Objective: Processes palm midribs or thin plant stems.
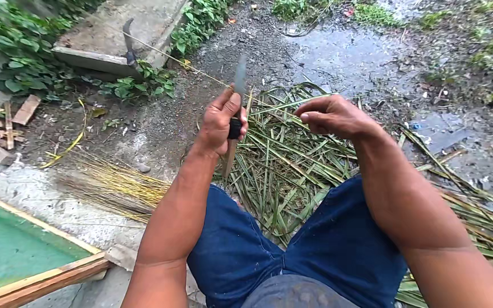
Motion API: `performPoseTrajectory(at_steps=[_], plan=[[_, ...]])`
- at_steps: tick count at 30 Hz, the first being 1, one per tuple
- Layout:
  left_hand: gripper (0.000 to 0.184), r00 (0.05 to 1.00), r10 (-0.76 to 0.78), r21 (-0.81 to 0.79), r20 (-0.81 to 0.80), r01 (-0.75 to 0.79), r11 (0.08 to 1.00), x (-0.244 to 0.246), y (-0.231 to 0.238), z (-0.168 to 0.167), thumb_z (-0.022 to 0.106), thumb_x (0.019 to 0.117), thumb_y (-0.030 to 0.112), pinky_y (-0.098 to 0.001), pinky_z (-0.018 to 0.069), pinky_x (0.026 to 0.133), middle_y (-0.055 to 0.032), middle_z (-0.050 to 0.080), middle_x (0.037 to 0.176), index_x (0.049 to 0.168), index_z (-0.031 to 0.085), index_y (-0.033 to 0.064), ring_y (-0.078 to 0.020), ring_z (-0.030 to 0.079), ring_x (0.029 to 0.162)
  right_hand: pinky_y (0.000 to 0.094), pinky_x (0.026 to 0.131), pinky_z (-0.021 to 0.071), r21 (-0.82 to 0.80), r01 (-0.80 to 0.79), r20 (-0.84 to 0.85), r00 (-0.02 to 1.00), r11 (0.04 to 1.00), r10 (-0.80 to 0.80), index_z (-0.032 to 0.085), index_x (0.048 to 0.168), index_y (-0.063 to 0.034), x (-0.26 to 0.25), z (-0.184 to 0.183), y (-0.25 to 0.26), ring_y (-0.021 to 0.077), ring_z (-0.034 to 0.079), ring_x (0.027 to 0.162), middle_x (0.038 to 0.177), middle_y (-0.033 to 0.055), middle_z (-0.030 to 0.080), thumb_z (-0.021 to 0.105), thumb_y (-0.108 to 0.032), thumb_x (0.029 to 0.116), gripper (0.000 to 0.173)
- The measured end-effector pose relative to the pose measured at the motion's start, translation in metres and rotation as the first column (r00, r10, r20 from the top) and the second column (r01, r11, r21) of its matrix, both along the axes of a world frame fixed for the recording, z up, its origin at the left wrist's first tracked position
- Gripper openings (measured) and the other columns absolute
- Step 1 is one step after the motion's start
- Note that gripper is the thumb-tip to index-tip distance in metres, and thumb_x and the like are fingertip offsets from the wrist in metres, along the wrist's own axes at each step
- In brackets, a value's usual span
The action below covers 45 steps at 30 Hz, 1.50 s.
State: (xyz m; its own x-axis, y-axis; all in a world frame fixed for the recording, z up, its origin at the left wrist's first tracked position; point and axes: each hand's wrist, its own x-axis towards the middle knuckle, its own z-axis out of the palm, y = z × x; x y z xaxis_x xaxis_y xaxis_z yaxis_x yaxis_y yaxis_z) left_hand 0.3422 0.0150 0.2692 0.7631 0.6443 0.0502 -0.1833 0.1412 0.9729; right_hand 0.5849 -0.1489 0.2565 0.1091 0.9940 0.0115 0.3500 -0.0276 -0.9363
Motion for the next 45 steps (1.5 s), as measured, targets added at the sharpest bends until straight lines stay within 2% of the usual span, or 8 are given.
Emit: performPoseTrajectory(at_steps=[6, 12, 19, 24, 29, 33, 38, 45], plan=[[0.037, 0.985, -0.136, -0.044, -0.110, 0.132, 0.990, 0.024, -0.026, -0.016, 0.040, 0.1111, 0.019, -0.0219, 0.0520, 0.044, -0.0020, 0.058, 0.069, 0.146, 0.047, 0.0083, -0.0094, 0.057, 0.051, 0.0209, 0.051, 0.0488, 0.156, 0.008, 0.021, 1.000, 0.988, -0.011, 0.072, 0.103, -0.0031, -0.021, -0.006, 0.012, 0.0018, 0.053, 0.053, 0.074, -0.0016, 0.065, 0.059, -0.013, 0.1022, 0.017], [0.035, 0.999, 0.013, -0.059, 0.039, -0.011, 0.998, 0.010, -0.001, -0.001, 0.032, 0.1128, 0.023, -0.0230, 0.0519, 0.043, 0.0030, 0.055, 0.065, 0.143, 0.049, 0.0169, -0.0085, 0.056, 0.048, 0.0189, 0.052, 0.0487, 0.179, 0.031, 0.060, 0.997, 0.983, -0.042, 0.072, 0.100, -0.0043, -0.009, -0.006, 0.001, 0.0004, 0.053, 0.055, 0.077, -0.0026, 0.065, 0.061, -0.011, 0.1006, 0.013], [0.039, 0.974, -0.217, -0.095, -0.071, 0.210, 0.973, 0.029, -0.029, -0.017, 0.040, 0.1107, 0.018, -0.0216, 0.0514, 0.044, -0.0018, 0.058, 0.068, 0.148, 0.046, 0.0095, -0.0090, 0.057, 0.049, 0.0191, 0.053, 0.0489, 0.166, 0.067, 0.004, 0.998, 0.984, -0.069, 0.072, 0.099, -0.0042, -0.017, -0.007, 0.002, 0.0011, 0.055, 0.055, 0.076, -0.0016, 0.067, 0.065, -0.010, 0.0984, 0.009], [0.037, 0.997, -0.067, -0.056, 0.026, 0.069, 0.996, 0.021, -0.012, -0.004, 0.034, 0.1121, 0.022, -0.0226, 0.0515, 0.043, 0.0023, 0.055, 0.064, 0.146, 0.047, 0.0152, -0.0086, 0.055, 0.047, 0.0189, 0.050, 0.0462, 0.160, 0.052, -0.021, 0.999, 0.986, -0.050, 0.073, 0.098, -0.0043, -0.015, -0.007, -0.001, 0.0007, 0.052, 0.053, 0.072, -0.0030, 0.065, 0.063, -0.011, 0.0997, 0.013], [0.040, 0.983, -0.183, -0.082, -0.012, 0.182, 0.980, 0.023, -0.020, -0.012, 0.039, 0.1102, 0.018, -0.0229, 0.0522, 0.045, 0.0001, 0.055, 0.066, 0.149, 0.044, 0.0095, -0.0094, 0.056, 0.049, 0.0194, 0.050, 0.0471, 0.157, 0.021, 0.016, 1.000, 0.987, -0.024, 0.074, 0.100, -0.0045, -0.017, -0.007, 0.001, 0.0014, 0.053, 0.053, 0.072, -0.0027, 0.065, 0.061, -0.013, 0.1011, 0.015], [0.035, 0.996, -0.054, -0.053, 0.065, 0.057, 0.997, 0.011, -0.003, 0.000, 0.032, 0.1125, 0.023, -0.0230, 0.0512, 0.043, 0.0033, 0.054, 0.063, 0.143, 0.048, 0.0169, -0.0086, 0.055, 0.047, 0.0184, 0.050, 0.0464, 0.186, -0.007, 0.025, 1.000, 0.983, 0.003, 0.073, 0.100, -0.0042, -0.011, -0.008, -0.001, 0.0002, 0.052, 0.053, 0.075, -0.0030, 0.065, 0.062, -0.011, 0.1001, 0.013], [0.037, 0.990, -0.132, -0.066, 0.050, 0.135, 0.989, 0.011, -0.007, -0.006, 0.034, 0.1113, 0.021, -0.0225, 0.0527, 0.045, 0.0027, 0.055, 0.065, 0.145, 0.047, 0.0137, -0.0082, 0.056, 0.048, 0.0173, 0.051, 0.0468, 0.173, -0.014, 0.026, 1.000, 0.985, 0.010, 0.072, 0.100, -0.0036, -0.011, -0.007, 0.000, -0.0003, 0.052, 0.055, 0.078, -0.0027, 0.066, 0.062, -0.009, 0.0999, 0.012], [0.035, 0.997, -0.037, -0.050, 0.067, 0.040, 0.998, 0.004, 0.000, -0.001, 0.032, 0.1121, 0.022, -0.0230, 0.0513, 0.042, 0.0034, 0.054, 0.062, 0.144, 0.047, 0.0171, -0.0085, 0.055, 0.046, 0.0176, 0.049, 0.0458, 0.136, -0.029, 0.013, 1.000, 0.990, 0.028, 0.074, 0.099, -0.0042, -0.009, -0.008, 0.000, 0.0001, 0.051, 0.052, 0.072, -0.0036, 0.064, 0.061, -0.010, 0.1004, 0.015]])
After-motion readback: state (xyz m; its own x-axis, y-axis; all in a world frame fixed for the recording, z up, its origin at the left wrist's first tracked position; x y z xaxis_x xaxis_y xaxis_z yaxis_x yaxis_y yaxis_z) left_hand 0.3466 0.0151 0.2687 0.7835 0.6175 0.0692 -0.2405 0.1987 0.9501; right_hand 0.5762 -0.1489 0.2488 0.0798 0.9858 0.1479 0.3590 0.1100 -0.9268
